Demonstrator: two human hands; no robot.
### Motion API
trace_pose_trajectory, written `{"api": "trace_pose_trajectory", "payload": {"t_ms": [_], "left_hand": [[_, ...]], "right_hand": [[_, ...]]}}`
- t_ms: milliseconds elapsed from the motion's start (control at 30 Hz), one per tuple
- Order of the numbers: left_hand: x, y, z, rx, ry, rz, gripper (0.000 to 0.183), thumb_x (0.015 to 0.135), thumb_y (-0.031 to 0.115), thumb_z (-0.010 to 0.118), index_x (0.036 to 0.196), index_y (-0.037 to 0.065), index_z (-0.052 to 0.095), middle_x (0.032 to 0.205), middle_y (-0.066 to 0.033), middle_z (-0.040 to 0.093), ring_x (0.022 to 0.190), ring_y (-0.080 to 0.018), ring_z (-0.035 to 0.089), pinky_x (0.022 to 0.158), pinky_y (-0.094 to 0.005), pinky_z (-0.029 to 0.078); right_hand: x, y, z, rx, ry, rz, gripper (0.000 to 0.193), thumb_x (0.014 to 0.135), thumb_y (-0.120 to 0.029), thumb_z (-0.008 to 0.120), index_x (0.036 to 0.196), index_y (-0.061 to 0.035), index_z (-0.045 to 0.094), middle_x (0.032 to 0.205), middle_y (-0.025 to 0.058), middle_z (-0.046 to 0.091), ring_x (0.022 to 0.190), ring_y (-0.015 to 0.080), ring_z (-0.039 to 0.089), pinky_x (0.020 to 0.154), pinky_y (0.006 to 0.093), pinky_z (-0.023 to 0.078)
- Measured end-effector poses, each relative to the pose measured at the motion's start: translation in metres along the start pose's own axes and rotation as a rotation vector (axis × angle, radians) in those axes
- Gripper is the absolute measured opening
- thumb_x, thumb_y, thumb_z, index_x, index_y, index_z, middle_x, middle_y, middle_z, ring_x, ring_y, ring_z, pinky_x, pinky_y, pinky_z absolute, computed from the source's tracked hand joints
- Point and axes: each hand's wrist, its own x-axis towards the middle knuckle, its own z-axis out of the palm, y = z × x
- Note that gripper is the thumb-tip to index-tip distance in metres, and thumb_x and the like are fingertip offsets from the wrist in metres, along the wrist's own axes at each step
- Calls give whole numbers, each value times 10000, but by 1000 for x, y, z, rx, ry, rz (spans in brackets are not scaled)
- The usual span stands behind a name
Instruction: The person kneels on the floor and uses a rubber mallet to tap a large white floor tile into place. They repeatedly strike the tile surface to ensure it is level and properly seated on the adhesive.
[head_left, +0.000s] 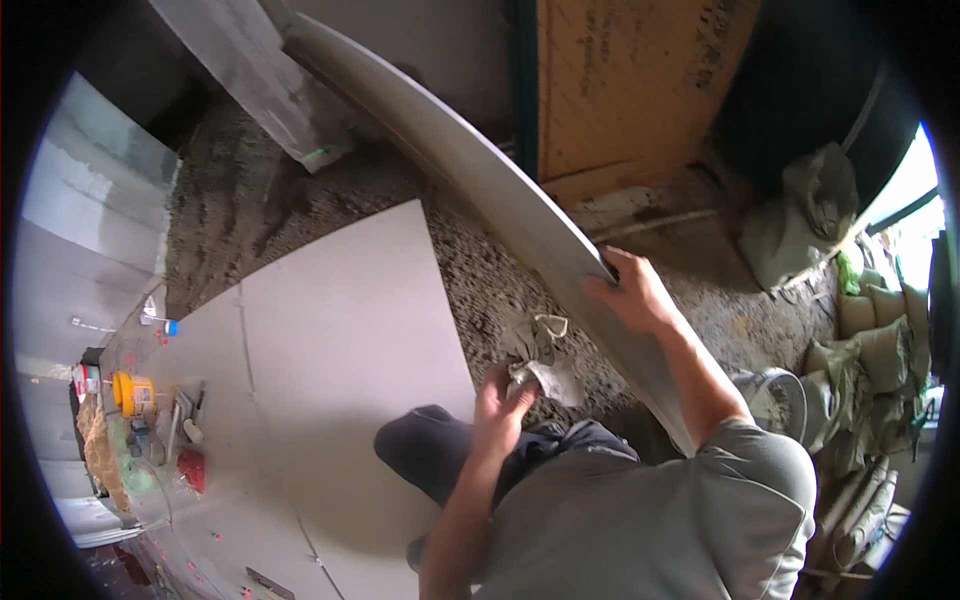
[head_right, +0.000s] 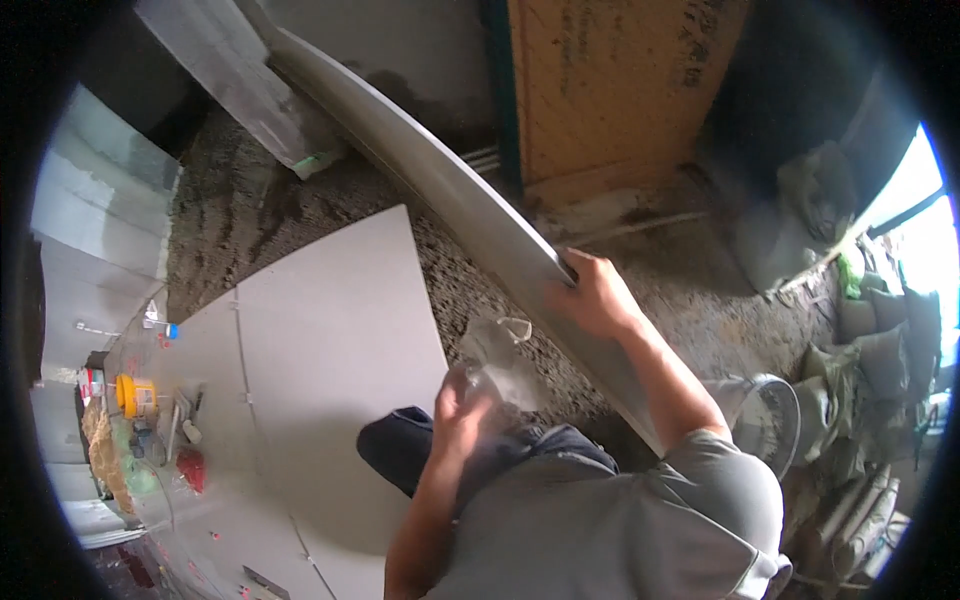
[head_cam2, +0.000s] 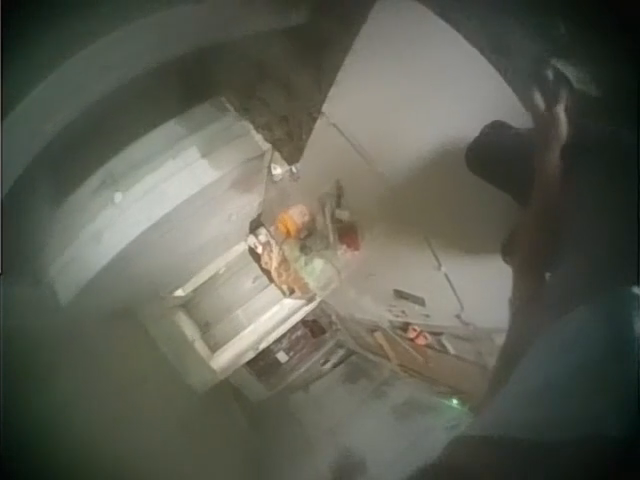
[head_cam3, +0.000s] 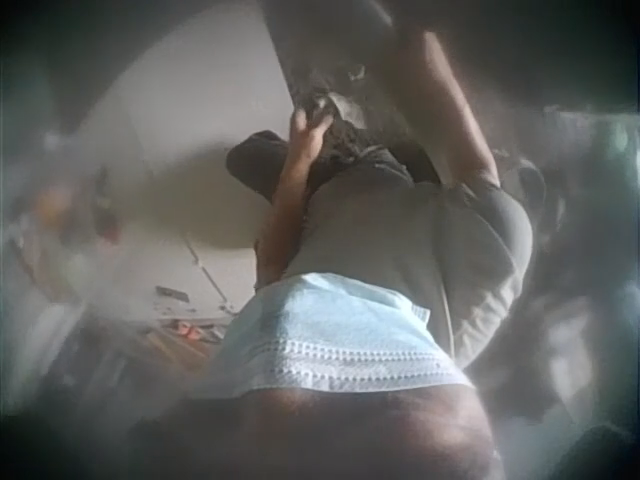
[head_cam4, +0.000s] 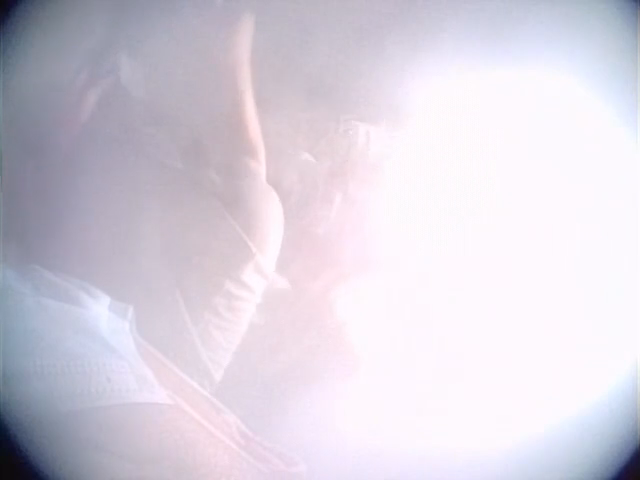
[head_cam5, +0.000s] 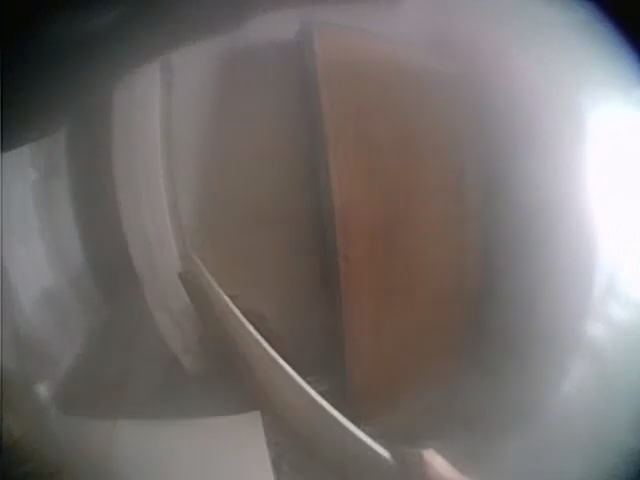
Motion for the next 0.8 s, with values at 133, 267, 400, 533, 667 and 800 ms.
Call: {"api": "trace_pose_trajectory", "payload": {"t_ms": [133,267,400,533,667,800], "left_hand": [[-7,-4,20,-181,-197,-31,374,897,-71,648,1241,-18,514,1190,-100,628,1093,-172,605,961,-313,485],[-7,-4,44,-95,-218,-95,412,872,-72,679,1238,-17,497,1242,-115,608,1124,-205,604,977,-333,488],[1,-3,61,-84,-337,-200,634,879,-31,684,1444,-33,395,1290,-122,595,1173,-217,593,980,-346,497],[11,-12,73,-450,-347,-367,589,926,26,664,1460,-28,422,1288,-110,608,1165,-189,599,985,-326,491],[16,-31,89,27,-313,-226,415,976,169,657,1341,9,545,1188,-60,667,1041,-153,629,912,-292,490],[21,-40,103,617,-406,53,317,940,202,524,1208,47,595,1004,-205,666,870,-361,654,762,-444,512]], "right_hand": [[-15,-27,-22,56,71,-30,391,858,-280,720,1114,9,659,928,203,712,838,238,698,766,385,532],[-10,-53,-31,135,169,-98,386,869,-317,722,1073,4,656,883,201,699,806,231,691,736,391,526],[-1,-69,-34,154,271,-171,412,865,-365,739,1031,0,645,839,185,681,750,228,663,702,381,515],[4,-77,-37,144,318,-130,396,866,-377,737,954,-7,624,808,164,666,716,220,630,680,378,498],[8,-77,-37,125,354,-96,391,875,-380,727,951,-10,623,808,161,666,717,218,628,680,376,496],[10,-72,-39,127,411,-72,381,887,-383,716,975,-22,631,813,159,668,715,218,623,683,377,497]]}}
